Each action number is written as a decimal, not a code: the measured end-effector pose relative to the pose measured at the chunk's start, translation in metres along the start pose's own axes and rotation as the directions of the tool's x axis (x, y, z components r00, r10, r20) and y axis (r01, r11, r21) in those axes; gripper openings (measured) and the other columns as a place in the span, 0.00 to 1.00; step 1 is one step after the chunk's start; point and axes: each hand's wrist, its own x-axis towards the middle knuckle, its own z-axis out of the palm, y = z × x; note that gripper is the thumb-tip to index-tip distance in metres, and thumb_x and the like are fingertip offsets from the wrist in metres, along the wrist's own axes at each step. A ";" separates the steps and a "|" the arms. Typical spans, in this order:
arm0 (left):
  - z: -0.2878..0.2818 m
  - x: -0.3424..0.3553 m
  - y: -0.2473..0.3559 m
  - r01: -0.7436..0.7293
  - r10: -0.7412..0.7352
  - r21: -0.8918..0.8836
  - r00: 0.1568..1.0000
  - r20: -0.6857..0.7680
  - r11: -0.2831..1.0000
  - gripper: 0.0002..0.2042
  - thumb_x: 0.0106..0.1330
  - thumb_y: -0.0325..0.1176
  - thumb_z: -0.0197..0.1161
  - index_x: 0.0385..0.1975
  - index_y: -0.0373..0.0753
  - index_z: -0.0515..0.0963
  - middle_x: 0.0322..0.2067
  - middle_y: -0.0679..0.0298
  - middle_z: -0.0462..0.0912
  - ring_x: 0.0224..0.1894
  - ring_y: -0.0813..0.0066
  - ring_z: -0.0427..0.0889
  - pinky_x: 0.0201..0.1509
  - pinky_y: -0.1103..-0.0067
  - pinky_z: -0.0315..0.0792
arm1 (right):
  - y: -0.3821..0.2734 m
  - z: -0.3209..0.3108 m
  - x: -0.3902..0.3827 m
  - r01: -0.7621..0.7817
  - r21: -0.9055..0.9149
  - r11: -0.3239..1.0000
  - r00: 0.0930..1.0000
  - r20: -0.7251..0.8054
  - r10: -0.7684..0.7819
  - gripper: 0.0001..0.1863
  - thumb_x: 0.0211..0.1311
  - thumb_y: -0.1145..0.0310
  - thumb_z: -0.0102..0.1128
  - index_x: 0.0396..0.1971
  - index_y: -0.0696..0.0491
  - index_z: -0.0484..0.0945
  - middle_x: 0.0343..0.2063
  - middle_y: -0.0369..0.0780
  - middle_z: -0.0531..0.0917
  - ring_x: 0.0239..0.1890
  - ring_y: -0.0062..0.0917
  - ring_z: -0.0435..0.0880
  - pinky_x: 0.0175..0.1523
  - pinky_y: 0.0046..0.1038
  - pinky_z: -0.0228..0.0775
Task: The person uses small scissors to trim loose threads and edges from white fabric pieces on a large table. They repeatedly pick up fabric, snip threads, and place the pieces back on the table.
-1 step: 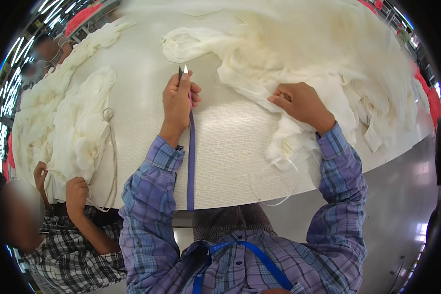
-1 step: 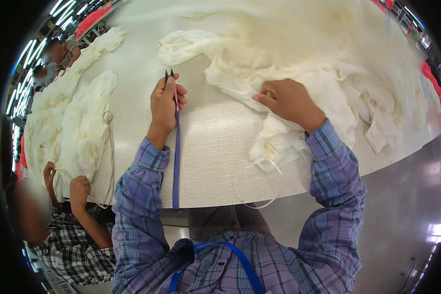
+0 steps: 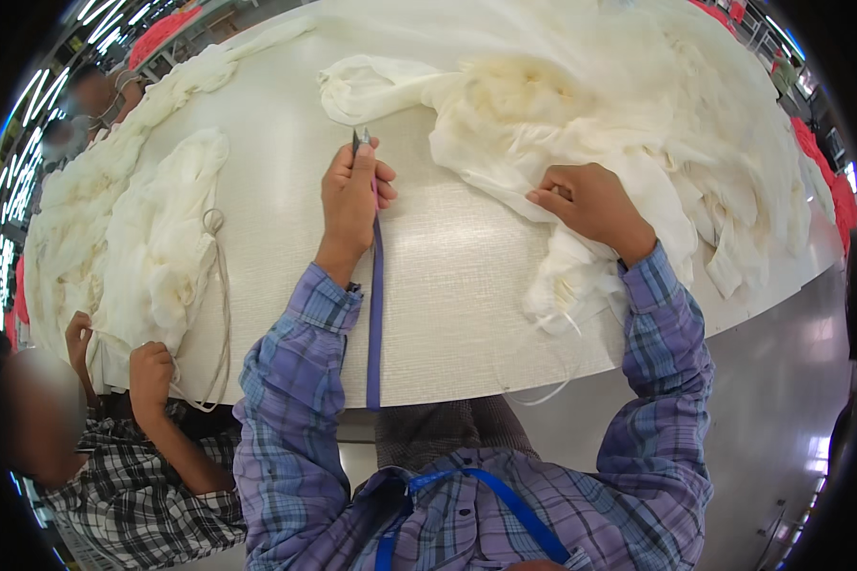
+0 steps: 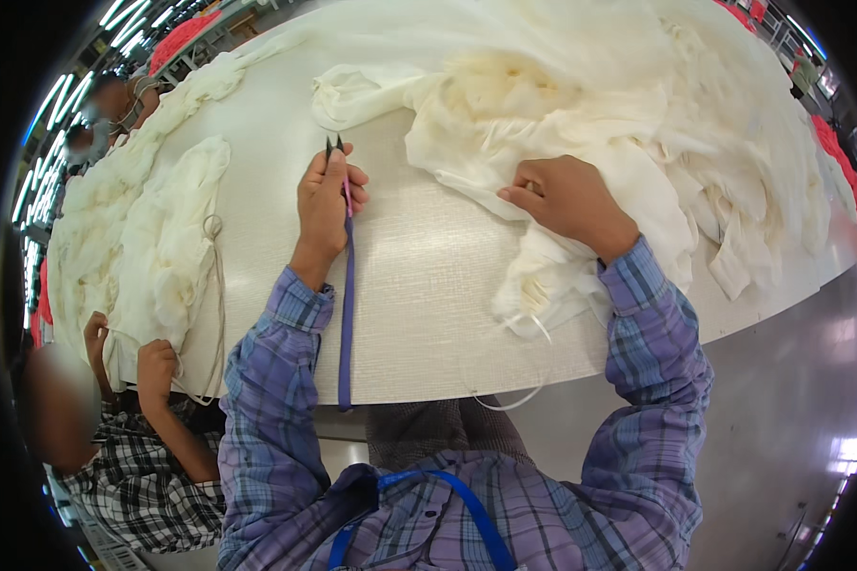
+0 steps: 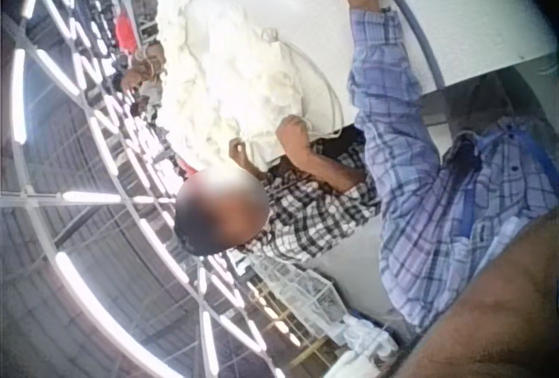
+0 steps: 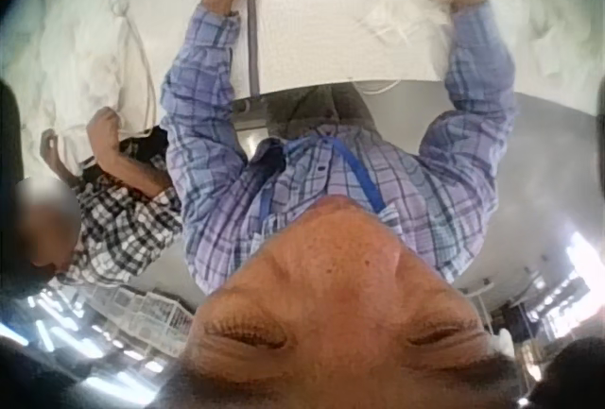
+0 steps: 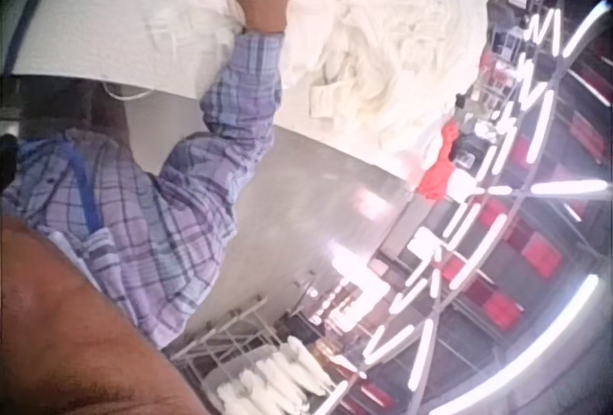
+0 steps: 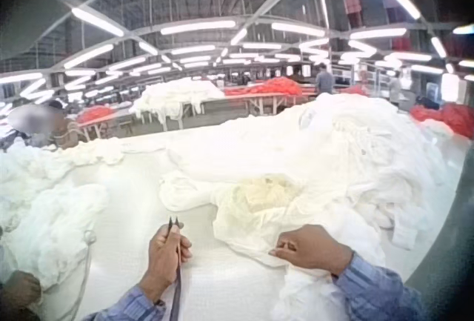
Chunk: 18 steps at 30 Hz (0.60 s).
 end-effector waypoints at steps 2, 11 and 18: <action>0.002 -0.001 0.000 0.011 -0.011 -0.009 1.000 -0.001 1.000 0.17 0.77 0.42 0.49 0.50 0.33 0.75 0.25 0.67 0.79 0.21 0.85 0.75 0.23 0.86 0.68 | -0.008 -0.007 -0.002 -0.033 0.010 0.999 0.999 -0.042 0.034 0.13 0.61 0.59 0.67 0.25 0.53 0.81 0.16 0.37 0.77 0.19 0.29 0.74 0.27 0.31 0.63; 0.001 -0.003 0.003 0.027 -0.027 -0.024 1.000 0.010 0.999 0.16 0.74 0.33 0.49 0.57 0.34 0.68 0.30 0.63 0.80 0.22 0.83 0.76 0.23 0.85 0.70 | -0.011 0.023 0.007 0.192 0.165 0.967 0.946 -0.294 -0.138 0.11 0.62 0.69 0.67 0.40 0.58 0.80 0.32 0.38 0.82 0.29 0.21 0.78 0.35 0.23 0.72; 0.010 0.010 -0.010 0.108 -0.099 -0.117 0.992 0.080 0.987 0.21 0.67 0.28 0.54 0.60 0.40 0.66 0.30 0.64 0.78 0.20 0.82 0.71 0.19 0.82 0.66 | -0.005 0.026 0.018 0.409 -0.186 0.893 0.844 -0.295 -0.448 0.30 0.52 0.64 0.73 0.57 0.53 0.75 0.62 0.45 0.72 0.65 0.45 0.66 0.67 0.44 0.60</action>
